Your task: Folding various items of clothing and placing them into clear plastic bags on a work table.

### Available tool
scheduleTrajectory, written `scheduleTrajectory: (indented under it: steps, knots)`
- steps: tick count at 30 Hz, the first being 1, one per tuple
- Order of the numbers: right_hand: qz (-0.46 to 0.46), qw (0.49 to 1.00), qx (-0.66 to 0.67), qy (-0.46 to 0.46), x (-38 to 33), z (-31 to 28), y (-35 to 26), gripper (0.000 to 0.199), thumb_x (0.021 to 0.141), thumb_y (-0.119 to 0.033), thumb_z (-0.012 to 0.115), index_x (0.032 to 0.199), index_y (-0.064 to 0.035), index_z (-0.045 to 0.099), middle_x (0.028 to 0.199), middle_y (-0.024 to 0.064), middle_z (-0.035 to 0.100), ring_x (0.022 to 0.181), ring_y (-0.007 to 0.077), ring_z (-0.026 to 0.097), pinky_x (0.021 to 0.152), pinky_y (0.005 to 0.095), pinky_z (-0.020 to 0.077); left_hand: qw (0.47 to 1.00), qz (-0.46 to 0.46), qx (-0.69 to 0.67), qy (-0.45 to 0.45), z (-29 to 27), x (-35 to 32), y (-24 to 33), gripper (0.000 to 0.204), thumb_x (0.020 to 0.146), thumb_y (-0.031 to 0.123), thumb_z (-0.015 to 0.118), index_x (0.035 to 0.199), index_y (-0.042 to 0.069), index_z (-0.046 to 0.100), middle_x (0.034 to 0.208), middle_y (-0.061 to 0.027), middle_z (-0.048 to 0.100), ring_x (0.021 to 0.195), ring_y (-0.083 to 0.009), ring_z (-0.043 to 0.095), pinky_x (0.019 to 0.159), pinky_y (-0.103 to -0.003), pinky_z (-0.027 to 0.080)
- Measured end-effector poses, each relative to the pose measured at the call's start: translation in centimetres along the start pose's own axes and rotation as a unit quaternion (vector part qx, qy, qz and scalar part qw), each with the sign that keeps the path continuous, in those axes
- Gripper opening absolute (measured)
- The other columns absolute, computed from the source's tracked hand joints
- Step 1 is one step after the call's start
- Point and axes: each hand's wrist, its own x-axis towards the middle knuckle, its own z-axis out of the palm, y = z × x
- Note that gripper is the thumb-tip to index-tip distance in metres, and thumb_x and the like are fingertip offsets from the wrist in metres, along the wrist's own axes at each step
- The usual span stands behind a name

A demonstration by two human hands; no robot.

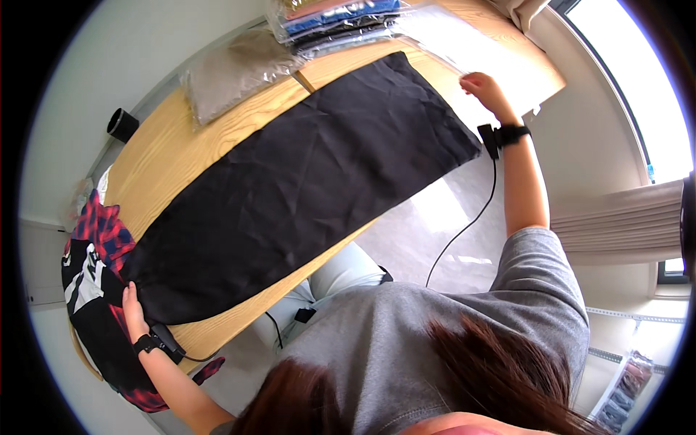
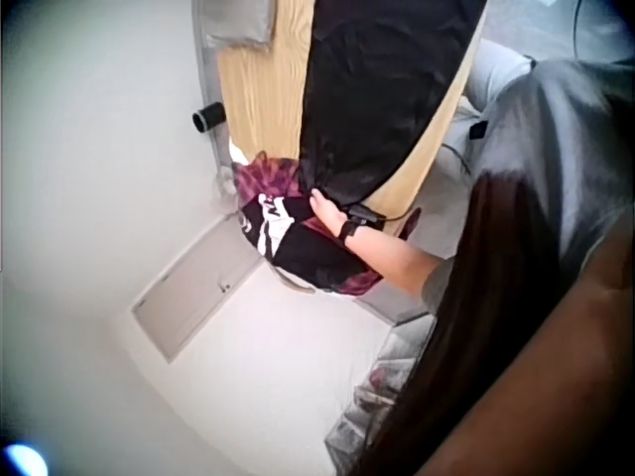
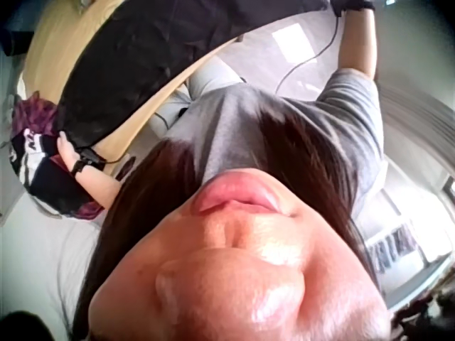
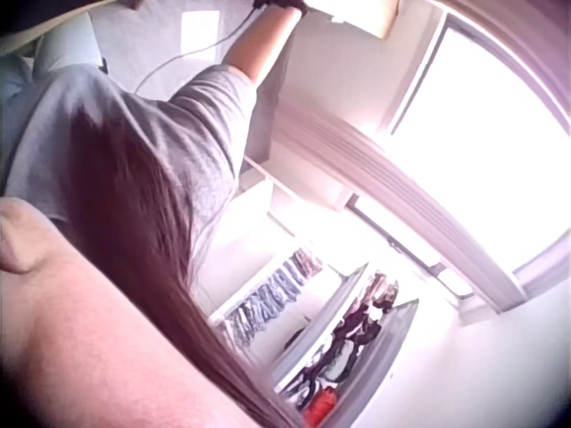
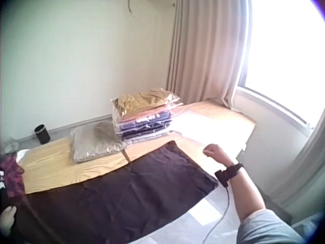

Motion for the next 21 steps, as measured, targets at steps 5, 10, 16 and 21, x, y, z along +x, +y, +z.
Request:
scheduleTrajectory:
  steps: [5,10,16,21]
  knots:
    - [0.007,0.981,0.113,0.157,-11.3,3.5,-0.2,0.032,0.086,-0.027,0.066,0.107,-0.0036,0.061,0.092,0.0077,0.066,0.085,0.0130,0.061,0.075,0.0248,0.0470,0.999,0.009,0.012,-0.031,-0.9,1.0,-0.7,0.051,0.094,0.041,0.050,0.123,-0.002,0.051,0.118,-0.0073,0.056,0.107,-0.0172,0.051,0.095,-0.028,0.037]
    - [-0.135,0.975,-0.035,0.171,-13.9,7.6,-0.2,0.040,0.084,-0.014,0.065,0.122,-0.0054,0.054,0.121,0.0117,0.055,0.114,0.0243,0.051,0.099,0.0347,0.0375,0.999,0.019,0.028,-0.035,-1.9,1.2,-0.9,0.056,0.093,0.043,0.051,0.123,-0.004,0.051,0.119,-0.0081,0.056,0.107,-0.0182,0.052,0.094,-0.028,0.038]
    - [-0.067,0.963,0.142,0.218,-14.1,9.7,1.7,0.040,0.087,-0.007,0.059,0.125,0.0009,0.049,0.126,0.0123,0.053,0.117,0.0221,0.050,0.101,0.0325,0.0357,0.995,0.008,-0.060,-0.084,0.3,-3.7,2.9,0.057,0.091,0.043,0.055,0.124,-0.004,0.051,0.121,-0.0085,0.057,0.108,-0.0180,0.053,0.094,-0.029,0.039]
    - [-0.050,0.944,0.224,0.237,-14.6,9.7,1.5,0.043,0.090,-0.009,0.058,0.131,-0.0020,0.046,0.128,0.0120,0.052,0.117,0.0204,0.049,0.101,0.0323,0.0357,0.984,0.118,0.100,0.093,0.7,-5.3,2.6,0.045,0.088,0.030,0.062,0.117,-0.002,0.052,0.110,-0.0161,0.059,0.093,-0.0206,0.058,0.083,-0.031,0.046]
